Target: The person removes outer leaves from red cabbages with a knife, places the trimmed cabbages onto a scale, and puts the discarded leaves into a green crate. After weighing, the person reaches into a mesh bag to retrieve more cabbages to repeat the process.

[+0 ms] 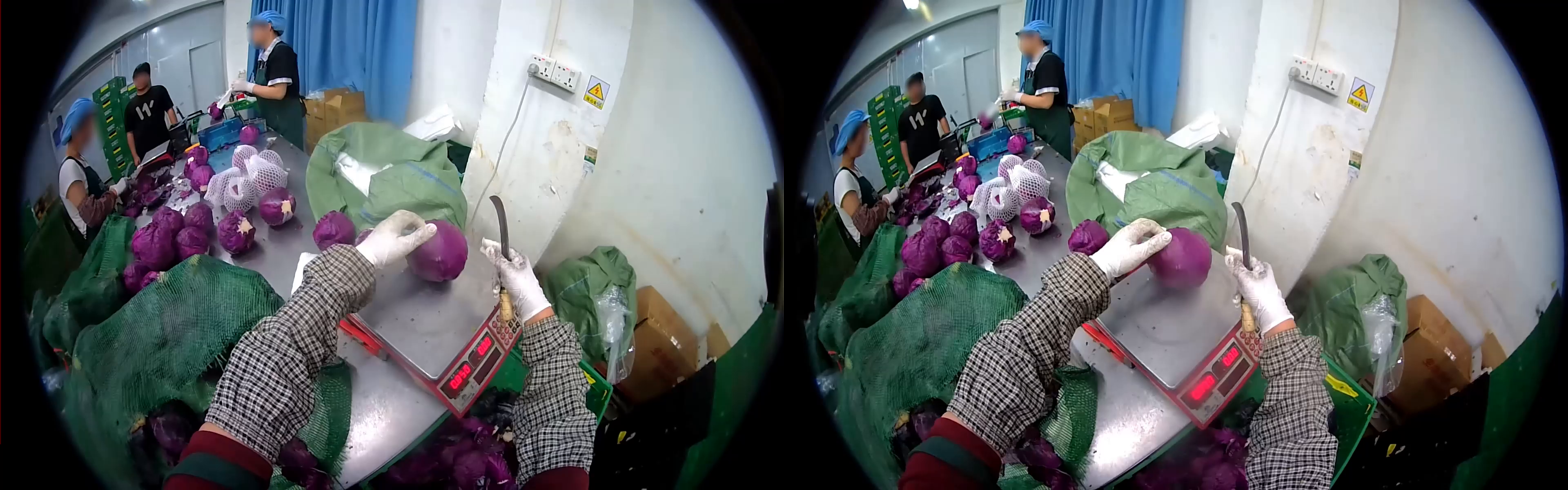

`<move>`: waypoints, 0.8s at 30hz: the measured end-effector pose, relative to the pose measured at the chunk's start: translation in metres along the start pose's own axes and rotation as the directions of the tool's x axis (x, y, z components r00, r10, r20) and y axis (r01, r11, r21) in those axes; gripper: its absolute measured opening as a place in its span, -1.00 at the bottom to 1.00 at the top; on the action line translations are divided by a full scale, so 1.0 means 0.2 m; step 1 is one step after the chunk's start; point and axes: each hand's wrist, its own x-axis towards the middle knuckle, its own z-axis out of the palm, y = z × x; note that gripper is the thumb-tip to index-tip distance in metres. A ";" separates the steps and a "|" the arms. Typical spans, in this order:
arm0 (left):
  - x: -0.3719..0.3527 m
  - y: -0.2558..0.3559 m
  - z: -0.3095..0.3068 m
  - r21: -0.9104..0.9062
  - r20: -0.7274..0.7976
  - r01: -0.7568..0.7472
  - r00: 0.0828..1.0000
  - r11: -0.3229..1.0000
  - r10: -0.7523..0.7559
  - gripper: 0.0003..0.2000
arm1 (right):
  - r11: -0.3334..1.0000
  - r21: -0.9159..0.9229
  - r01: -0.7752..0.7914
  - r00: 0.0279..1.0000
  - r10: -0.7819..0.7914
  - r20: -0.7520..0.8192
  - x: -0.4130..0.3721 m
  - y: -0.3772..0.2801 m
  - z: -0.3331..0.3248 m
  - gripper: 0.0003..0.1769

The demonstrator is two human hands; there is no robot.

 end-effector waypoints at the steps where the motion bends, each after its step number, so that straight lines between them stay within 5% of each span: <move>1: -0.02 0.06 -0.01 -0.011 -0.008 0.009 1.000 1.000 -0.009 -0.45 | 1.000 0.008 -0.012 1.000 0.012 -0.005 0.00 -0.03 0.01 -0.62; 6: 0.02 0.02 -0.02 -0.067 -0.044 0.016 0.999 0.998 -0.019 -0.46 | 1.000 0.010 0.000 1.000 0.000 0.009 0.01 -0.03 -0.01 -0.61; 10: 0.00 0.11 -0.09 -0.059 0.010 0.091 0.996 0.994 -0.091 -0.20 | 0.995 0.060 0.073 0.995 -0.068 -0.078 -0.07 -0.05 -0.08 -0.55; 15: -0.05 0.21 -0.10 0.140 0.063 -0.169 0.985 0.976 0.162 -0.03 | 0.883 0.062 0.466 0.831 -0.412 -0.374 -0.55 -0.06 -0.08 -0.52; 17: -0.05 0.20 -0.04 0.201 0.105 -0.245 0.968 0.948 0.228 0.03 | 0.868 0.108 0.484 0.791 -0.381 -0.478 -0.77 0.01 0.00 -0.44; 18: -0.06 0.22 -0.01 0.235 0.133 -0.282 0.957 0.930 0.257 0.04 | 0.853 0.089 0.514 0.772 -0.415 -0.481 -0.84 0.13 0.04 -0.46; 22: -0.10 0.21 0.09 0.280 0.182 -0.423 0.905 0.862 0.385 0.13 | 0.742 0.596 0.307 0.950 -0.202 -0.238 -1.09 0.38 0.48 -0.51; 23: -0.11 0.20 0.09 0.316 0.188 -0.433 0.901 0.844 0.391 0.14 | 0.830 0.439 0.344 0.931 -0.241 -0.273 -1.12 0.46 0.58 -0.54; 24: -0.11 0.19 0.08 0.355 0.195 -0.455 0.890 0.816 0.412 0.14 | 0.848 0.465 0.255 0.967 -0.233 -0.105 -1.16 0.51 0.62 -0.53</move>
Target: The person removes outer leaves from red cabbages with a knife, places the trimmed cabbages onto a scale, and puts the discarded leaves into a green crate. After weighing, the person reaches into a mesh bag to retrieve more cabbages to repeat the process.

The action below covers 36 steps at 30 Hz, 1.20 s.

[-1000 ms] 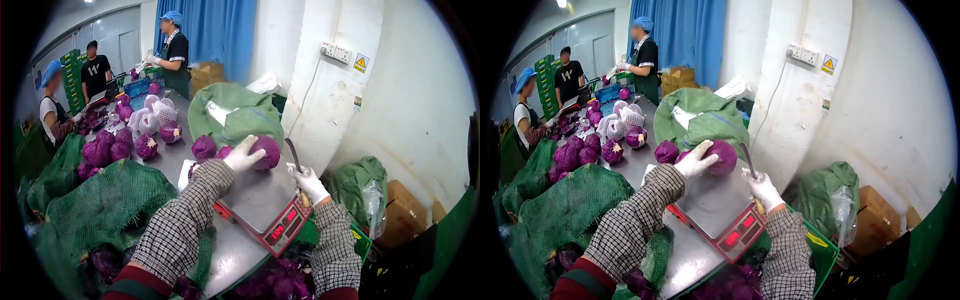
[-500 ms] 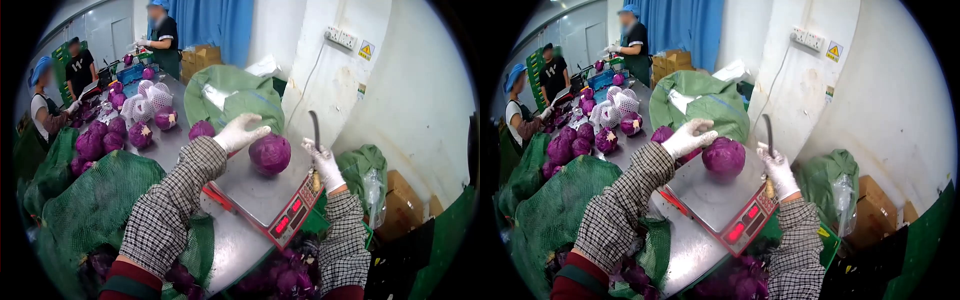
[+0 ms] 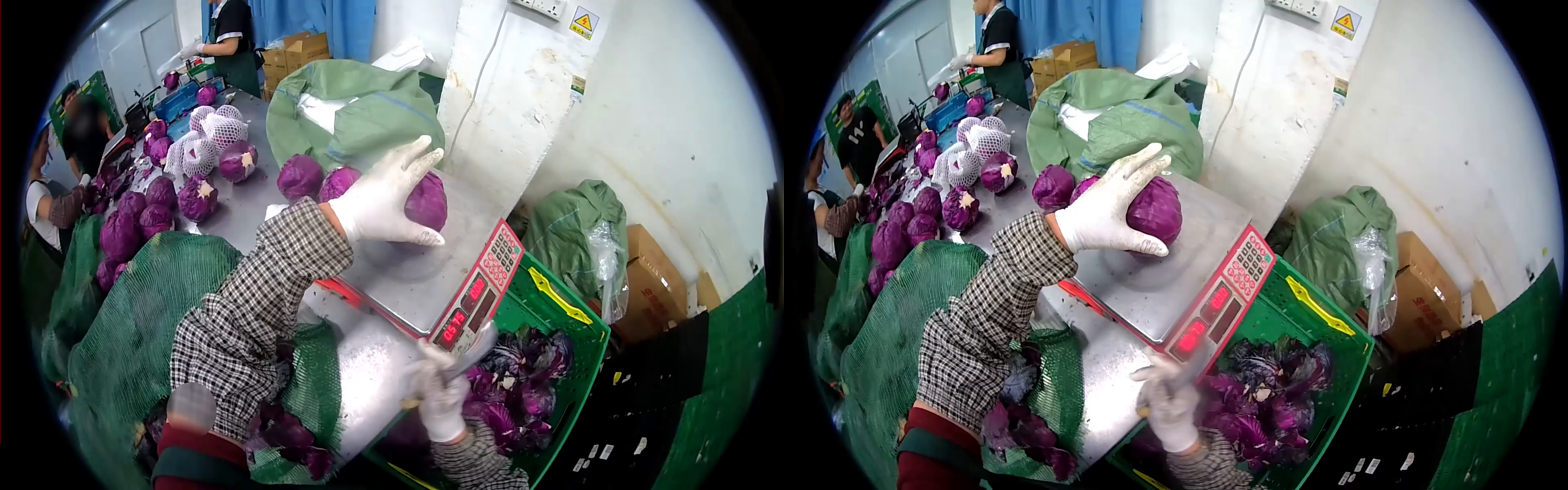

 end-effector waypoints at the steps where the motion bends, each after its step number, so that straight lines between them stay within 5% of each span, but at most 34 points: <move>1: -0.01 -0.01 0.00 0.047 -0.001 -0.023 1.000 0.999 0.023 0.15 | 1.000 0.024 -0.018 1.000 0.018 -0.006 -0.04 0.06 0.05 -0.51; 3: -0.04 -0.03 0.02 0.185 0.036 -0.058 0.998 0.981 0.052 0.14 | 0.985 0.169 -0.035 0.998 0.042 -0.038 -0.08 0.21 0.08 -0.51; 7: -0.05 -0.01 0.07 0.236 0.053 -0.048 0.998 0.971 0.037 0.08 | 0.960 -0.240 -0.146 0.989 0.143 -0.030 -0.09 0.18 0.11 -0.53; 9: -0.08 0.03 0.06 0.231 0.012 0.010 1.000 0.973 -0.013 0.07 | 0.972 -0.102 -0.209 0.978 0.206 -0.042 -0.12 0.19 0.16 -0.56; 10: -0.08 0.00 0.09 0.235 0.006 0.023 1.000 0.972 -0.025 0.07 | 0.951 -0.229 -0.210 0.978 0.205 -0.046 -0.15 0.22 0.17 -0.57; 13: -0.11 -0.08 0.08 0.006 -0.045 0.352 0.935 0.936 -0.352 0.09 | 0.978 -0.188 -0.093 0.994 0.080 -0.075 -0.14 0.31 0.18 -0.51; 15: -0.18 -0.17 -0.03 -0.256 -0.142 0.441 0.863 0.860 -0.485 0.06 | 0.918 -0.048 -0.394 0.919 0.393 -0.035 -0.14 0.15 0.23 -0.51; 17: -0.29 -0.28 -0.08 -0.514 -0.215 0.497 0.714 0.699 -0.666 0.01 | 0.898 -0.097 -0.429 0.903 0.430 -0.008 -0.14 0.14 0.24 -0.46; 18: -0.35 -0.33 -0.13 -0.811 -0.100 0.324 0.744 0.487 -0.661 -0.02 | 0.898 -0.097 -0.429 0.903 0.431 -0.005 -0.13 0.13 0.24 -0.46; 19: -0.41 -0.35 -0.19 -0.816 -0.134 0.374 0.618 0.440 -0.775 -0.03 | 0.897 -0.094 -0.431 0.901 0.433 -0.005 -0.13 0.13 0.25 -0.46; 21: -0.53 -0.43 -0.36 -0.903 -0.080 0.315 0.544 0.292 -0.835 -0.03 | 0.907 -0.114 -0.405 0.913 0.407 -0.008 -0.13 0.14 0.25 -0.43; 23: -0.63 -0.42 -0.54 -0.959 -0.212 0.111 0.326 0.260 -0.921 -0.16 | 0.913 -0.144 -0.382 0.923 0.384 -0.010 -0.13 0.13 0.26 -0.40; 25: -0.80 -0.83 -0.58 -0.972 -0.228 0.021 0.169 0.234 -0.959 -0.04 | 0.919 -0.162 -0.358 0.933 0.361 -0.014 -0.13 0.15 0.26 -0.34; 29: -1.09 -1.07 -0.75 -0.920 -0.097 -0.331 -0.321 0.208 -0.942 0.01 | 0.929 -0.187 -0.320 0.946 0.325 -0.001 -0.12 0.16 0.26 -0.29; 31: -1.23 -1.13 -0.77 -0.895 -0.111 -0.352 -0.418 0.273 -0.902 0.03 | 0.927 -0.198 -0.317 0.947 0.322 -0.006 -0.12 0.15 0.25 -0.28; 33: -1.42 -1.24 -0.79 -0.891 -0.138 -0.379 -0.301 0.251 -0.943 0.05 | 0.923 -0.204 -0.327 0.944 0.330 -0.017 -0.13 0.16 0.25 -0.27; 35: -1.43 -1.15 -0.83 -0.878 -0.167 -0.392 -0.288 0.275 -0.943 0.09 | 0.898 -0.216 -0.383 0.917 0.398 0.028 -0.13 0.22 0.19 -0.22; 36: -1.47 -1.19 -0.86 -0.860 -0.154 -0.456 -0.197 0.229 -0.968 0.09 | 0.874 -0.226 -0.430 0.888 0.455 0.072 -0.12 0.33 0.07 -0.17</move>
